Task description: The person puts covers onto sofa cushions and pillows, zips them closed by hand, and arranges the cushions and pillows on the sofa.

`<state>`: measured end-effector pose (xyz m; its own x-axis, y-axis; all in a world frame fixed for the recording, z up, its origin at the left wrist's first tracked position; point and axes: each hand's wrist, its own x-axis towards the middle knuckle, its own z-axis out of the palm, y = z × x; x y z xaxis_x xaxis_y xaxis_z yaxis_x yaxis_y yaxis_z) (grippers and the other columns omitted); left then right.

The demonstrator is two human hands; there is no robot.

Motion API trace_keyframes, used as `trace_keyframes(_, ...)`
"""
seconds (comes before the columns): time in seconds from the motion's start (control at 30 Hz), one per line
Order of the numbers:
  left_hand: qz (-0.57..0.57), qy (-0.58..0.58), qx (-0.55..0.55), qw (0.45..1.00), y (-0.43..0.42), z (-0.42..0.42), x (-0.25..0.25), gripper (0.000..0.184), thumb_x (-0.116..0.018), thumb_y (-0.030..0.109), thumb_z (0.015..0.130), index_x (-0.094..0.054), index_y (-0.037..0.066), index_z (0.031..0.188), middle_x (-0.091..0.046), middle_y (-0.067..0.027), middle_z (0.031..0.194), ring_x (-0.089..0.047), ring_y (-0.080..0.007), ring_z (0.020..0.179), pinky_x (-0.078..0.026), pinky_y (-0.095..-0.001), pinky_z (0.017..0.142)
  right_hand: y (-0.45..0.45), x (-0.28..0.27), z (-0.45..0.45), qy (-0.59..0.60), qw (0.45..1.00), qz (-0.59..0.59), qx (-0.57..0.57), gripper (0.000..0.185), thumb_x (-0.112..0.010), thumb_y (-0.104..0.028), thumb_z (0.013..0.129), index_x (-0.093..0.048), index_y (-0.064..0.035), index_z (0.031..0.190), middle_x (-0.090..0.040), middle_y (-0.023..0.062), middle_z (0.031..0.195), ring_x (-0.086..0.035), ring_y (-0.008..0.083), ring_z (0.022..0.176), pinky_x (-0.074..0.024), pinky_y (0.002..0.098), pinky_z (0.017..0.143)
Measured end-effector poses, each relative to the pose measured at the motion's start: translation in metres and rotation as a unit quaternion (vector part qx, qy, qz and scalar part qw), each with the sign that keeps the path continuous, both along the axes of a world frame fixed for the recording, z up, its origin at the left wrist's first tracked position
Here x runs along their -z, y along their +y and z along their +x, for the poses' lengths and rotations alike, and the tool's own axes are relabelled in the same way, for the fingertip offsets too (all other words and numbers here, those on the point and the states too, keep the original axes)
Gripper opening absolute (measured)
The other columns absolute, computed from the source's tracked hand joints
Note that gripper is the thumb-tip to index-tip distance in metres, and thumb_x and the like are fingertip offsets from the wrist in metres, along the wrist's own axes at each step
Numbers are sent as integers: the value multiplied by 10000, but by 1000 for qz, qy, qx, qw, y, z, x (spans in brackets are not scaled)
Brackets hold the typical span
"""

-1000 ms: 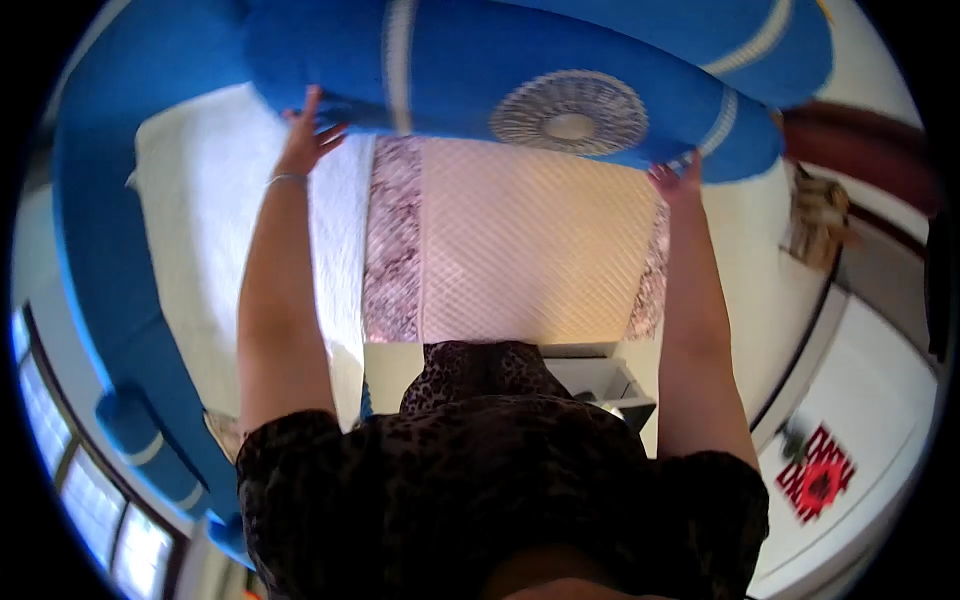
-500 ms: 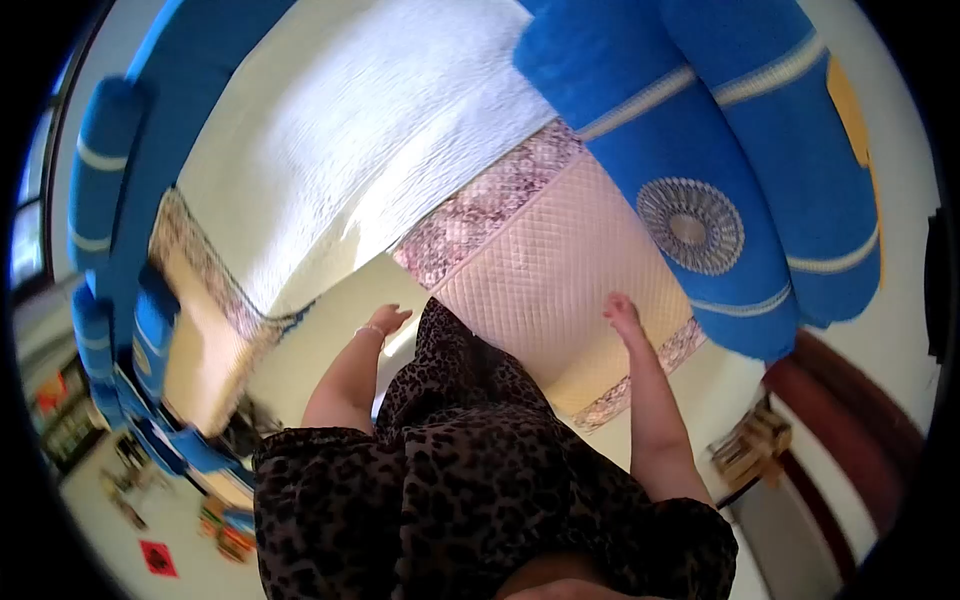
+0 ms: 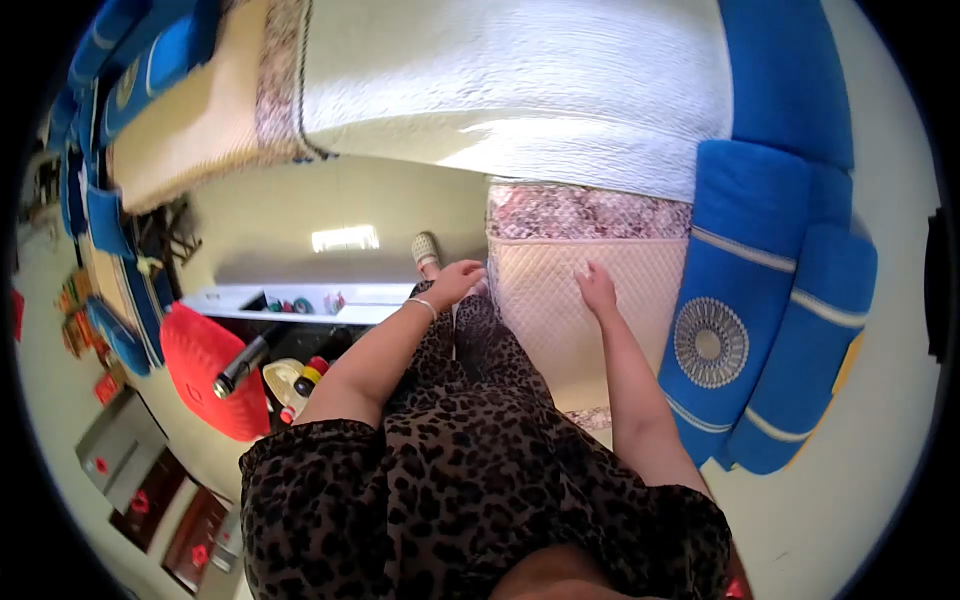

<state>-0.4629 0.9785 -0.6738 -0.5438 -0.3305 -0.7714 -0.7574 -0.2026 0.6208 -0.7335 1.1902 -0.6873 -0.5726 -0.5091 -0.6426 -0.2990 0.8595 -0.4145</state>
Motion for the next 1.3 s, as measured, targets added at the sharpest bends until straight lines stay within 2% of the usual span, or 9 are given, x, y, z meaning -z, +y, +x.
trace_keyframes(0.17, 62, 52, -106, 991, 23, 41, 25, 399, -565, 273, 896, -551, -18, 1168, -628, -47, 934, -566, -105, 816, -465, -251, 759, -146, 26, -16, 135, 977, -156, -51, 678, -656, -352, 771, -404, -42, 1318, -350, 229, 1369, -332, 366, 1272, -292, 426, 1044)
trace_keyframes(0.27, 87, 110, -172, 975, 18, 79, 39, 382, -563, 273, 897, -563, -13, 1151, -619, -33, 900, -558, -93, 792, -462, -244, 741, -203, 32, 11, 240, 967, -65, 50, 757, -652, -366, 770, -319, -41, 1367, -269, 240, 1410, -274, 376, 1300, -242, 452, 1069)
trace_keyframes(0.4, 97, -18, -213, 972, -14, 122, 36, 361, -559, 262, 894, -572, -2, 1140, -628, -52, 855, -570, -94, 757, -470, -242, 698, -219, 83, 78, 140, 980, 100, -102, 747, -659, -400, 755, -370, -41, 1342, -297, 238, 1399, -254, 387, 1308, -221, 471, 1070)
trace_keyframes(0.57, 100, -9, -353, 930, -28, 160, 53, 346, -559, 241, 890, -577, -18, 1119, -651, -93, 902, -602, -136, 802, -470, -259, 744, -224, 78, 143, -294, 953, 18, -75, 428, -659, -322, 767, -614, -49, 1094, -531, 227, 1196, -438, 339, 1188, -322, 417, 1022)
trace_keyframes(0.67, 105, -5, -395, 912, -28, 175, 55, 350, -558, 237, 891, -572, -27, 1120, -648, -89, 919, -598, -135, 816, -468, -254, 758, -267, 63, 141, 92, 934, -28, -344, 425, -675, -233, 767, -585, -6, 1115, -552, 202, 1126, -514, 314, 1076, -391, 391, 956)
trace_keyframes(0.77, 139, 28, -463, 875, -32, 187, 39, 354, -556, 226, 892, -561, -39, 1127, -639, -86, 963, -588, -126, 848, -464, -251, 772, -300, 84, 114, 179, 911, -27, -371, 559, -665, -253, 768, -490, 46, 1206, -537, 215, 1161, -501, 338, 1097, -373, 387, 983)
trace_keyframes(0.93, 153, 92, -561, 809, -21, 202, 48, 364, -554, 223, 902, -539, -46, 1146, -631, -77, 958, -580, -116, 849, -463, -249, 774, -350, 74, 95, -140, 946, 249, -150, 594, -626, -277, 812, -428, 50, 1267, -639, 146, 996, -632, 242, 852, -507, 391, 748)
trace_keyframes(1.03, 165, 124, -612, 763, -24, 209, 43, 359, -551, 218, 907, -531, -46, 1149, -626, -69, 946, -580, -112, 847, -465, -247, 774, -349, 105, 95, -122, 950, 122, -261, 472, -625, -252, 823, -522, 2, 1208, -639, 117, 965, -628, 189, 773, -510, 339, 675)
trace_keyframes(1.3, 139, 154, -699, 685, -31, 239, 25, 326, -534, 216, 917, -544, -24, 1137, -620, -69, 976, -569, -118, 855, -461, -247, 791, -499, 60, 286, 222, 713, -52, -663, 680, -631, -322, 782, -363, -92, 1363, -276, 160, 1440, -352, 343, 1258, -341, 427, 1008)
